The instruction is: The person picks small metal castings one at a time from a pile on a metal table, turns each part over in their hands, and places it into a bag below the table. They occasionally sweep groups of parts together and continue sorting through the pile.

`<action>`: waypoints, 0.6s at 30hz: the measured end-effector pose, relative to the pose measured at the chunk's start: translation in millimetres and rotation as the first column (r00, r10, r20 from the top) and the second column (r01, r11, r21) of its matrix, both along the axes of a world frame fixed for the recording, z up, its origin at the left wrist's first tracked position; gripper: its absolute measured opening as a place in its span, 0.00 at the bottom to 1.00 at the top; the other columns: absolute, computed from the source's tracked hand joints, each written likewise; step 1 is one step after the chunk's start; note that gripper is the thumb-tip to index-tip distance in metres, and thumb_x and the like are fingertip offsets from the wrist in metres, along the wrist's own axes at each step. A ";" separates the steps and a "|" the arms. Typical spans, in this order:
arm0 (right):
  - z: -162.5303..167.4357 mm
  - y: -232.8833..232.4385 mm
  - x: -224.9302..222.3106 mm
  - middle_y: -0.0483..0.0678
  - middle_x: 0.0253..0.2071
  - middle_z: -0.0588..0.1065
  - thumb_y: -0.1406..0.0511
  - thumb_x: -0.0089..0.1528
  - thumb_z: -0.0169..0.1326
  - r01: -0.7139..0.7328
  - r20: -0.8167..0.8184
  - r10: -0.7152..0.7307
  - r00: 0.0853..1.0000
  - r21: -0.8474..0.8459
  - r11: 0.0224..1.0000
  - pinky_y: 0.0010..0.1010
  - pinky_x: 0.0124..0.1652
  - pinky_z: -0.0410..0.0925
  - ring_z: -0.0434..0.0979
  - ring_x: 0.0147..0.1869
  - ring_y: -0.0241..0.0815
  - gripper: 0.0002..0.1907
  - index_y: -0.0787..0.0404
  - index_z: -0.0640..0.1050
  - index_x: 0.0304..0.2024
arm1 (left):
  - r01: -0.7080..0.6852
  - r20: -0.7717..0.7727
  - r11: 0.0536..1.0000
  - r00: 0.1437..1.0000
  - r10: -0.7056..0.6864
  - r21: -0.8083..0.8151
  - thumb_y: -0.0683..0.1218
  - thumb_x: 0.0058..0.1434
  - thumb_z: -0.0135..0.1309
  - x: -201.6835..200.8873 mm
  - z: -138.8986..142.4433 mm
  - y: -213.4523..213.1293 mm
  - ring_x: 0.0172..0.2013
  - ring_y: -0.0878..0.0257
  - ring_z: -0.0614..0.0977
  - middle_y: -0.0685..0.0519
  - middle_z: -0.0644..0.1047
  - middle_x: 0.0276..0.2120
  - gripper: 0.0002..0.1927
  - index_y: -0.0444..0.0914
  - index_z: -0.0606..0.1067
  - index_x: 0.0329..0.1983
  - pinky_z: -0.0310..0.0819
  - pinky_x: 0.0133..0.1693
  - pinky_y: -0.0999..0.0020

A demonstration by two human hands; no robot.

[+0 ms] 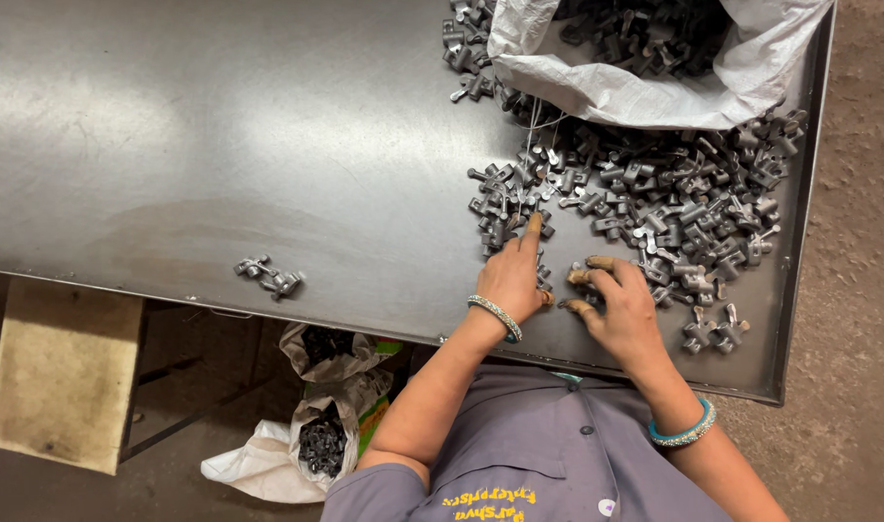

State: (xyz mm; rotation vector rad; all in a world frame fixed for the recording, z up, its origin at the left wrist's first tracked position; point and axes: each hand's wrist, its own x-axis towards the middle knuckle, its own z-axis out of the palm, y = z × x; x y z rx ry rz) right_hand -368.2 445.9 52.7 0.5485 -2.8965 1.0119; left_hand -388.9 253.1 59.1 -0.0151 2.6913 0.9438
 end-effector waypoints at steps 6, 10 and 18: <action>-31.7 33.0 -8.8 0.48 0.49 0.78 0.77 0.52 0.64 0.384 0.545 0.084 0.834 -0.684 0.620 0.30 0.48 0.73 0.79 0.49 0.40 0.18 0.63 0.77 0.44 | 0.039 -0.046 0.998 0.998 -0.036 0.047 0.44 0.39 0.75 10.2 0.7 1.8 0.44 0.39 0.79 0.40 0.74 0.49 0.55 0.38 0.59 0.70 0.76 0.43 0.49; -55.0 57.1 -7.2 0.49 0.49 0.78 0.79 0.54 0.59 0.586 0.661 0.307 0.685 -0.749 0.309 0.28 0.51 0.73 0.80 0.52 0.39 0.19 0.63 0.75 0.47 | 0.074 -0.091 0.990 0.994 -0.064 0.116 0.44 0.39 0.75 18.5 -4.6 2.5 0.43 0.39 0.79 0.40 0.74 0.45 0.54 0.38 0.60 0.70 0.75 0.44 0.49; -39.6 56.0 -8.1 0.51 0.45 0.79 0.74 0.55 0.59 0.672 0.734 0.385 0.560 -0.674 0.307 0.35 0.45 0.76 0.81 0.47 0.43 0.18 0.63 0.75 0.48 | 0.049 -0.159 0.973 0.987 -0.012 0.226 0.42 0.41 0.73 34.6 -13.9 13.7 0.41 0.41 0.78 0.41 0.74 0.42 0.50 0.37 0.63 0.69 0.74 0.43 0.50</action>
